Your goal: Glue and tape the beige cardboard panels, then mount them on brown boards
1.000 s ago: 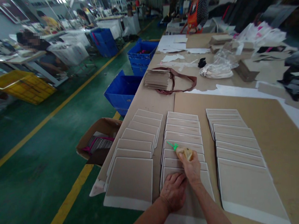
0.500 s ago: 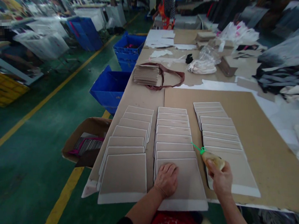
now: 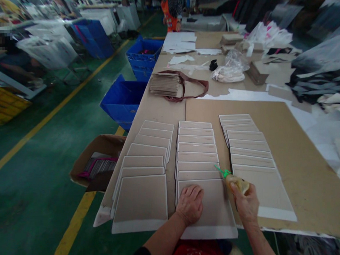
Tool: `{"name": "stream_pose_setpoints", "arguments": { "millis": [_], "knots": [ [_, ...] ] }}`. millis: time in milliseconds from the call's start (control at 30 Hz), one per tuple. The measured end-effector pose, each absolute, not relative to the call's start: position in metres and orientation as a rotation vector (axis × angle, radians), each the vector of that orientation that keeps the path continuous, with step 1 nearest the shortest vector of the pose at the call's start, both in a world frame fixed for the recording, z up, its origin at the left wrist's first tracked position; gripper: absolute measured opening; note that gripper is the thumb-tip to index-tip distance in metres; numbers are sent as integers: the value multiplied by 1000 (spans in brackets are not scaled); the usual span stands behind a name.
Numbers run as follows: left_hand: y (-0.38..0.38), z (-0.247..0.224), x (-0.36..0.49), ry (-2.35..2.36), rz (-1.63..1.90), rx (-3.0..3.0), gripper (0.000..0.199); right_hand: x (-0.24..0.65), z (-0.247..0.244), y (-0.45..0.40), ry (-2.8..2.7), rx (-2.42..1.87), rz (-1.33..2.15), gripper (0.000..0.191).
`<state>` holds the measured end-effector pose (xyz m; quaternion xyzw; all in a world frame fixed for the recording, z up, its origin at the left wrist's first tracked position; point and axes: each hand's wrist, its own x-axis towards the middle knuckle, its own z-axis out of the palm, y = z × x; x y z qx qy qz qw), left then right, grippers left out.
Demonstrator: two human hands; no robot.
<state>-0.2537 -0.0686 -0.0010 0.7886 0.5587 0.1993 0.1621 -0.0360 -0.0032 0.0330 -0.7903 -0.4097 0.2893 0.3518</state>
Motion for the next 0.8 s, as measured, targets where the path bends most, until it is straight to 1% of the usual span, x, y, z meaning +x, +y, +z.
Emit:
{"name": "stream_pose_setpoints", "arguments": {
  "millis": [100, 333, 567, 700, 800],
  "knots": [
    [-69, -1, -253, 1594, 574, 2225, 42, -47, 39, -3, -1097, -2108, 787, 54],
    [-70, 0, -253, 1602, 550, 2240, 40, -85, 39, -1, -1204, -2050, 860, 50],
    [-73, -1, -252, 1659, 480, 2303, 40, -124, 35, 2, -1275, -1820, 1008, 45],
    [-73, -7, -251, 1654, 390, 2320, 22, -140, 35, 0, -1322, -1835, 1050, 45],
    [-74, -10, -251, 1664, 353, 2339, 19, -151, 36, 0, -1335, -1822, 1089, 42]
  ]
}}
